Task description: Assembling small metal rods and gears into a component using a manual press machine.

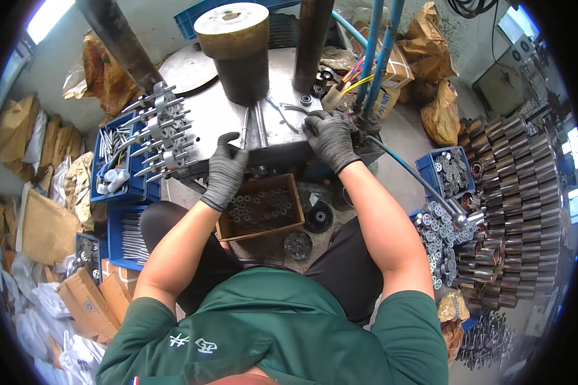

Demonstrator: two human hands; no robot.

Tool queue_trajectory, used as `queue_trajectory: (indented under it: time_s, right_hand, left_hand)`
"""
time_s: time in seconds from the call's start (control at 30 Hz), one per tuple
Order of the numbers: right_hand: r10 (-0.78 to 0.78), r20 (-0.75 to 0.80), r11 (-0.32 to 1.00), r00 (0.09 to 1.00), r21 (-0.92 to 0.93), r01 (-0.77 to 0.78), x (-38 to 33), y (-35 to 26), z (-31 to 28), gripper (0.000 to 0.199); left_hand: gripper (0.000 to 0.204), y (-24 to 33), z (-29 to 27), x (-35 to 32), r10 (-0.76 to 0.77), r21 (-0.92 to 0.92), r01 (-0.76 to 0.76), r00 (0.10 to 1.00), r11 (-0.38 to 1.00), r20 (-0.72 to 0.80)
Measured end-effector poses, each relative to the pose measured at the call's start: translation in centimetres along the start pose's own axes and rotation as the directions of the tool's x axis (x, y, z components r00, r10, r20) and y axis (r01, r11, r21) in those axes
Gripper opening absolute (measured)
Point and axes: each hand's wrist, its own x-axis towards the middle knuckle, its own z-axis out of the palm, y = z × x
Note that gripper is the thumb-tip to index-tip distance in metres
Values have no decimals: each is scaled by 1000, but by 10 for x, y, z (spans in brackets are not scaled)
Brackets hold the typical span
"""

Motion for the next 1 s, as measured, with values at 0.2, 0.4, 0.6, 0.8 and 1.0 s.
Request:
queue_trajectory:
  time_s: [0.2,0.4,0.6,0.8,1.0]
  right_hand:
    - [50,-77,995,996,96,-42,6,-6,-3,11]
    - [353,-22,834,936,462,-303,6,7,2,20]
    - [310,2,864,951,416,-282,6,4,-2,24]
    - [480,503,-267,719,864,-426,-4,-26,-30,33]
    - [433,560,-298,706,829,-474,-15,-59,-43,33]
  left_hand:
    - [41,-3,-13,8,-460,-695,617,771,369,440]
    - [39,30,-4,-5,-169,-722,538,836,434,521]
    - [38,40,11,-20,-76,-629,542,788,557,611]
    - [42,34,28,-28,-13,-532,514,727,673,686]
    - [35,43,31,-31,-47,-364,380,744,850,666]
